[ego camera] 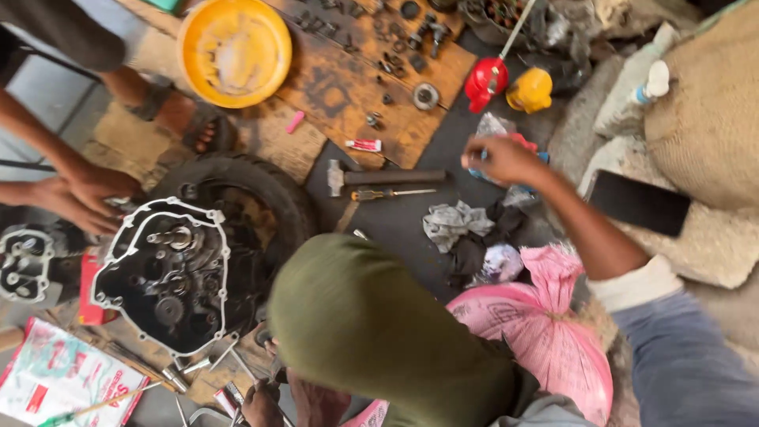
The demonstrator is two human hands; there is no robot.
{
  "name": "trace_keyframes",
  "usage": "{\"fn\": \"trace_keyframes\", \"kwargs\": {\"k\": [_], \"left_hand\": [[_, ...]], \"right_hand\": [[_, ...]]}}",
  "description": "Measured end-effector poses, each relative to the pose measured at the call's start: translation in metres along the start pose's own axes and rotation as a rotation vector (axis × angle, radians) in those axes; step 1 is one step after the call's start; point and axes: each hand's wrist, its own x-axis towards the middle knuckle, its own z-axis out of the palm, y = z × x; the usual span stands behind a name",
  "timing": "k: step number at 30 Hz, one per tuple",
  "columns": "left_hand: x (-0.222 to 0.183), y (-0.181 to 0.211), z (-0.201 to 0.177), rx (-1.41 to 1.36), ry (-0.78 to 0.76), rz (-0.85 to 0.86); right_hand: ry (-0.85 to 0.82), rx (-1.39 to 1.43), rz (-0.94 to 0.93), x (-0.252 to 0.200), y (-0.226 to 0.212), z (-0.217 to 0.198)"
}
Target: Disassembling and cleaning internal gears and components of a motorcycle engine.
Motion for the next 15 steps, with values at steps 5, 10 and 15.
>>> {"fn": "trace_keyframes", "kwargs": {"k": [5, 10, 15], "left_hand": [[-0.026, 0.043, 0.018, 0.234, 0.126, 0.240], [-0.041, 0.066, 0.044, 0.527, 0.258, 0.417], [-0.061, 0.067, 0.092, 0.425, -0.211, 0.332]], "right_hand": [[0.006, -0.193, 0.133, -0.071, -0.051, 0.071], [0.101, -0.245, 0.032, -0.085, -0.024, 0.129], [0.239, 0.139, 0.286, -0.021, -0.056, 0.104]]}}
